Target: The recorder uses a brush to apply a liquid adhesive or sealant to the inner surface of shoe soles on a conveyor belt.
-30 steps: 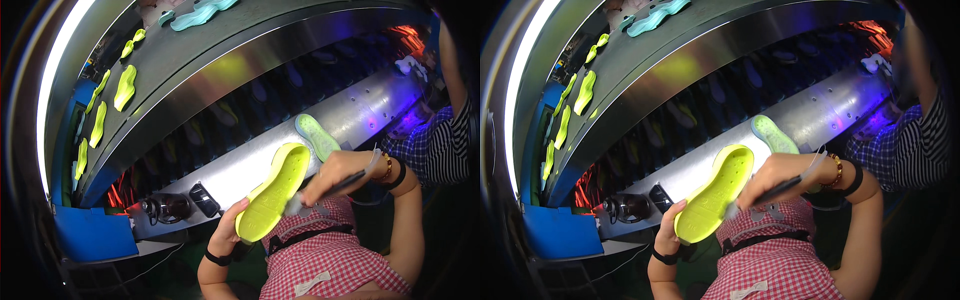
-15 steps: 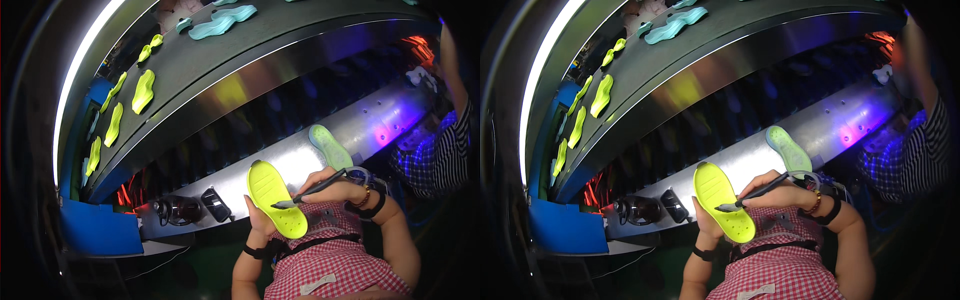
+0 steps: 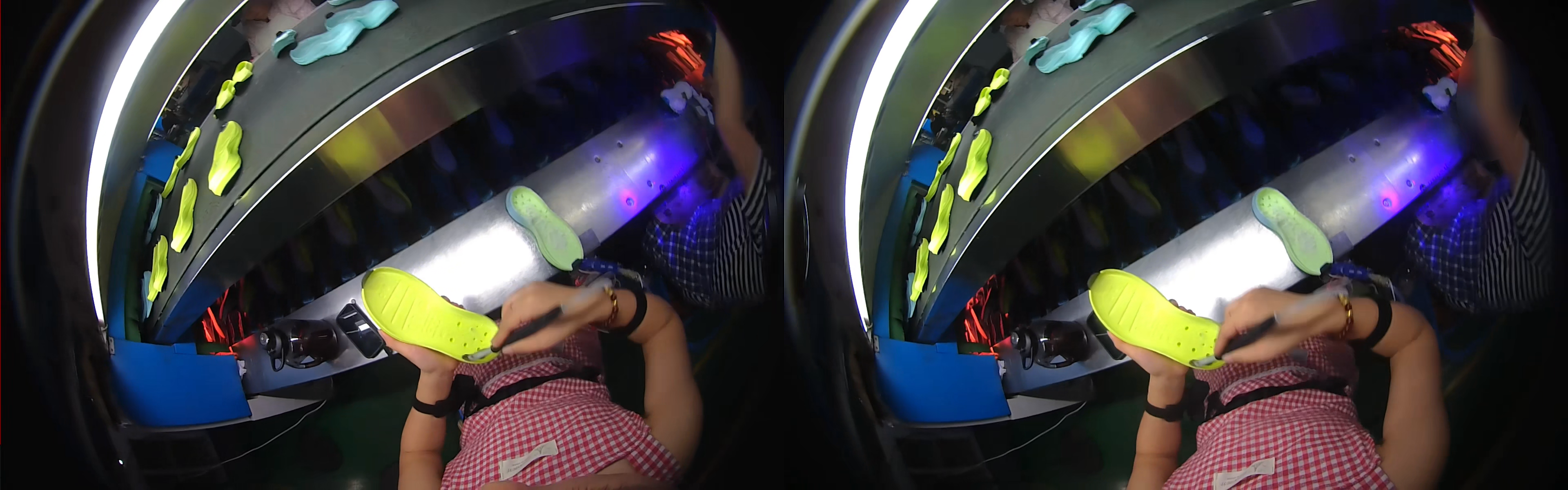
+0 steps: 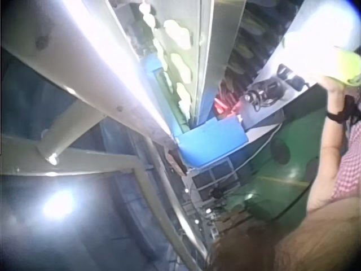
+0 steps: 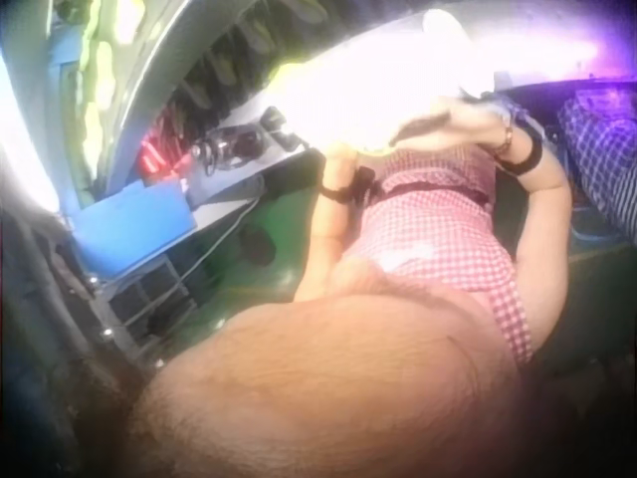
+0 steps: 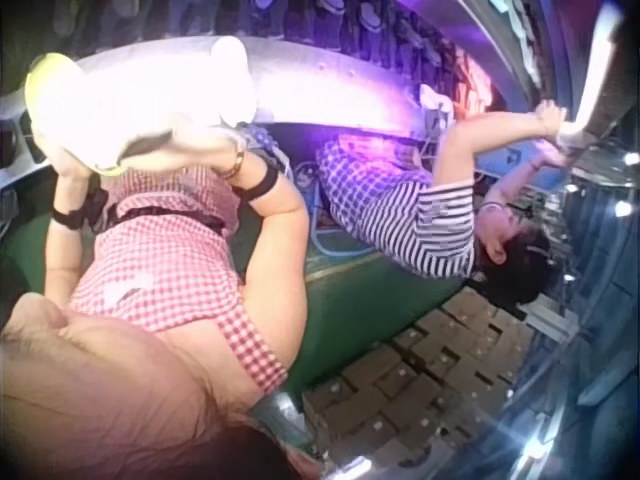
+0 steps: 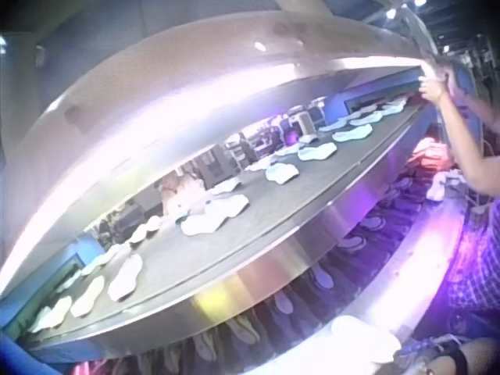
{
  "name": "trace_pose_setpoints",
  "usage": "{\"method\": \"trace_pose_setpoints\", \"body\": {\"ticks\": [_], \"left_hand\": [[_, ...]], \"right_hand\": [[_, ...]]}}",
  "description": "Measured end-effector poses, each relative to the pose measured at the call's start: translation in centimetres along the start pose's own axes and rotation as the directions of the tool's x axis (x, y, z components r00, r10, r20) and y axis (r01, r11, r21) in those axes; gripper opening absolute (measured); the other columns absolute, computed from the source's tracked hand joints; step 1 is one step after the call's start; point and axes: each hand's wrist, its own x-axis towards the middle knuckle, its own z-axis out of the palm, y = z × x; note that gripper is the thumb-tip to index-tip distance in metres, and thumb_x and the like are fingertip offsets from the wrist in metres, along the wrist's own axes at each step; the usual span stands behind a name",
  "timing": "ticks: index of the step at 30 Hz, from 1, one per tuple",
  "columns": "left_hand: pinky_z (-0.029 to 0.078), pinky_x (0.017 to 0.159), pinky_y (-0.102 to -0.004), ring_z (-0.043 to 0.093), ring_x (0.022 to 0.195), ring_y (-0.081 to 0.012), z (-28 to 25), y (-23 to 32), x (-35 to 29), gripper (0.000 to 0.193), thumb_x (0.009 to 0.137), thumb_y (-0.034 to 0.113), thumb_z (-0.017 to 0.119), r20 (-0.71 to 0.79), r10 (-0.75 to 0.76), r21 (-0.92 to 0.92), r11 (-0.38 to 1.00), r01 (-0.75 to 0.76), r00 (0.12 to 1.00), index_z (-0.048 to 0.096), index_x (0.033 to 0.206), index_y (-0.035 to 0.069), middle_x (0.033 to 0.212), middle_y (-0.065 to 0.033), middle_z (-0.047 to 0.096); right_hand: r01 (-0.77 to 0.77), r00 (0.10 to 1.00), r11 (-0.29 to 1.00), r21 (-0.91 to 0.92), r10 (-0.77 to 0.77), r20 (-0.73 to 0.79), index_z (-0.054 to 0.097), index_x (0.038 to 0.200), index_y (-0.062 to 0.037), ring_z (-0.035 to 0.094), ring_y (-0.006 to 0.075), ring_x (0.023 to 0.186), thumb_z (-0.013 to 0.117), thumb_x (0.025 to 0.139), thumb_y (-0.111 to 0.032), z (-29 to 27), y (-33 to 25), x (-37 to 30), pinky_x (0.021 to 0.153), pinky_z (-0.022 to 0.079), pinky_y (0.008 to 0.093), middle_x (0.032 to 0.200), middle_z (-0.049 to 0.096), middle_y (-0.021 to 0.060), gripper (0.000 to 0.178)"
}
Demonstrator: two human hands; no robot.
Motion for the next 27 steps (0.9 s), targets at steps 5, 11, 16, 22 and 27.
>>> {"method": "trace_pose_setpoints", "body": {"ticks": [5,11,16,22,27], "left_hand": [[0.047,0.073,-0.0423,0.058,0.081,-0.0294,2.8,-0.6,-0.5,0.079,0.078,0.071,0.019,0.047,0.043,-0.131,0.991,-0.036,0.998,0.047,0.117,0.009,0.097,-0.0154,0.058],[0.047,0.073,-0.0428,0.058,0.078,-0.0303,-0.3,0.4,0.8,0.075,0.079,0.068,0.021,0.138,0.139,-0.063,0.989,-0.132,0.981,0.045,0.12,0.01,0.093,-0.0178,0.057],[0.045,0.075,-0.0417,0.056,0.077,-0.0292,2.7,1.1,0.3,0.078,0.078,0.071,0.021,0.204,0.258,-0.174,0.959,-0.224,0.944,0.047,0.119,0.011,0.09,-0.0162,0.057],[0.046,0.073,-0.0412,0.056,0.076,-0.0288,3.5,1.5,-0.2,0.081,0.075,0.075,0.022,0.167,0.241,-0.096,0.969,-0.228,0.956,0.046,0.12,0.012,0.09,-0.0161,0.057],[0.046,0.073,-0.0416,0.056,0.077,-0.0294,4.0,2.1,-0.7,0.082,0.074,0.076,0.021,0.244,0.197,-0.035,0.98,-0.194,0.95,0.045,0.121,0.013,0.09,-0.017,0.057]], "right_hand": [[-0.103,0.964,0.994,0.044,0.111,-0.241,0.066,0.088,-0.0043,0.058,0.0218,0.064,0.066,0.07,-0.014,-0.7,-2.1,2.4,0.06,0.046,0.0277,0.074,0.062,0.0123,0.02],[-0.083,0.993,0.984,0.16,0.095,-0.066,0.066,0.087,-0.0022,0.061,0.0207,0.069,0.069,0.069,-0.007,-0.8,-3.4,1.0,0.067,0.049,0.0277,0.078,0.065,0.0116,0.019],[0.105,0.988,0.99,0.091,-0.093,-0.126,0.066,0.087,-0.0022,0.06,0.0204,0.072,0.066,0.072,-0.009,-0.2,-1.8,0.0,0.066,0.047,0.028,0.079,0.064,0.012,0.016],[-0.131,0.971,0.979,0.158,0.159,-0.18,0.066,0.092,-0.0043,0.059,0.0177,0.076,0.068,0.071,-0.007,-1.5,-1.2,-0.5,0.068,0.047,0.0247,0.084,0.063,0.0098,0.021],[-0.13,0.983,0.847,0.515,0.176,-0.042,0.067,0.091,-0.006,0.059,0.0143,0.079,0.067,0.073,-0.005,-1.3,0.0,-1.4,0.071,0.046,0.023,0.086,0.064,0.0072,0.019]]}}
